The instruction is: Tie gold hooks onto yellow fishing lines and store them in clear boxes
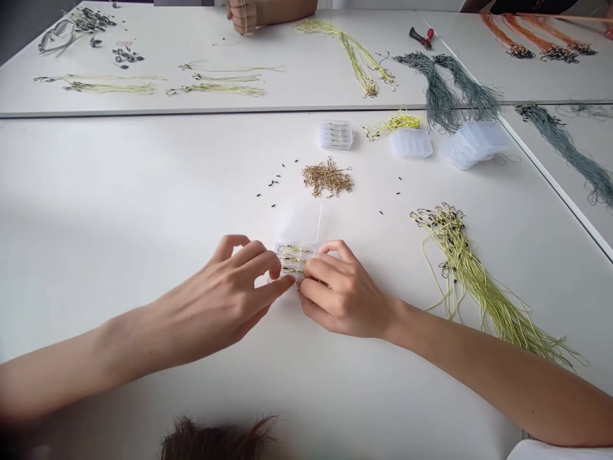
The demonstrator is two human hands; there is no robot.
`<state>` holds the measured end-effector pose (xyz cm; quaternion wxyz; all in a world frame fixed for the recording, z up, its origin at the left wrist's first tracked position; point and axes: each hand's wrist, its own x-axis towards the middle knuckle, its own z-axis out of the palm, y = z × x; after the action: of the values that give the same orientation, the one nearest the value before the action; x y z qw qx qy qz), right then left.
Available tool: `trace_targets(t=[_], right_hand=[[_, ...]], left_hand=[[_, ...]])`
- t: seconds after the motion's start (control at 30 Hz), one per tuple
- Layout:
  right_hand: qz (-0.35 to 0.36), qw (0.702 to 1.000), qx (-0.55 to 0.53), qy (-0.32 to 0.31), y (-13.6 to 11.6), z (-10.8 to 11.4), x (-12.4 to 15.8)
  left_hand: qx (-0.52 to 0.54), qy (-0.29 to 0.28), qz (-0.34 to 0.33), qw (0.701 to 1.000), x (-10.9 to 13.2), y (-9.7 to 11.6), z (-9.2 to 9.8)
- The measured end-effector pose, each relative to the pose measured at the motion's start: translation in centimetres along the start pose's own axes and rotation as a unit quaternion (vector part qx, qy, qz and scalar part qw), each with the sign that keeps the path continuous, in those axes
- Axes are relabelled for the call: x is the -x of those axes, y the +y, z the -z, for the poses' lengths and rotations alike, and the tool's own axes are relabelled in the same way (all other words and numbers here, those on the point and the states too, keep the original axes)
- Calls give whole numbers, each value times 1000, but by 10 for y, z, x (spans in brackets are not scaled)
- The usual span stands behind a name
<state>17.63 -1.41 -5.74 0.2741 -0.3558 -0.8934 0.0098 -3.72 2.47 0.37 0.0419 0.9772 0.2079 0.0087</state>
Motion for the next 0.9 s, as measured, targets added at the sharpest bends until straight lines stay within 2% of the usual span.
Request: trace_targets(t=[0.17,0.33,0.73,0.9], right_hand=[[-13,1000,-20,4,0,0,0],[-39,995,-64,59,0,2,-1],[40,996,23,74,-1,0,4],[50,996,27,69,-2,0,3]], left_hand=[[-30,18,23,999,4,13,-14],[-26,35,14,999,5,16,-17],[-70,55,-3,996,5,18,-18],[-114,72,-54,989,2,15,-19]])
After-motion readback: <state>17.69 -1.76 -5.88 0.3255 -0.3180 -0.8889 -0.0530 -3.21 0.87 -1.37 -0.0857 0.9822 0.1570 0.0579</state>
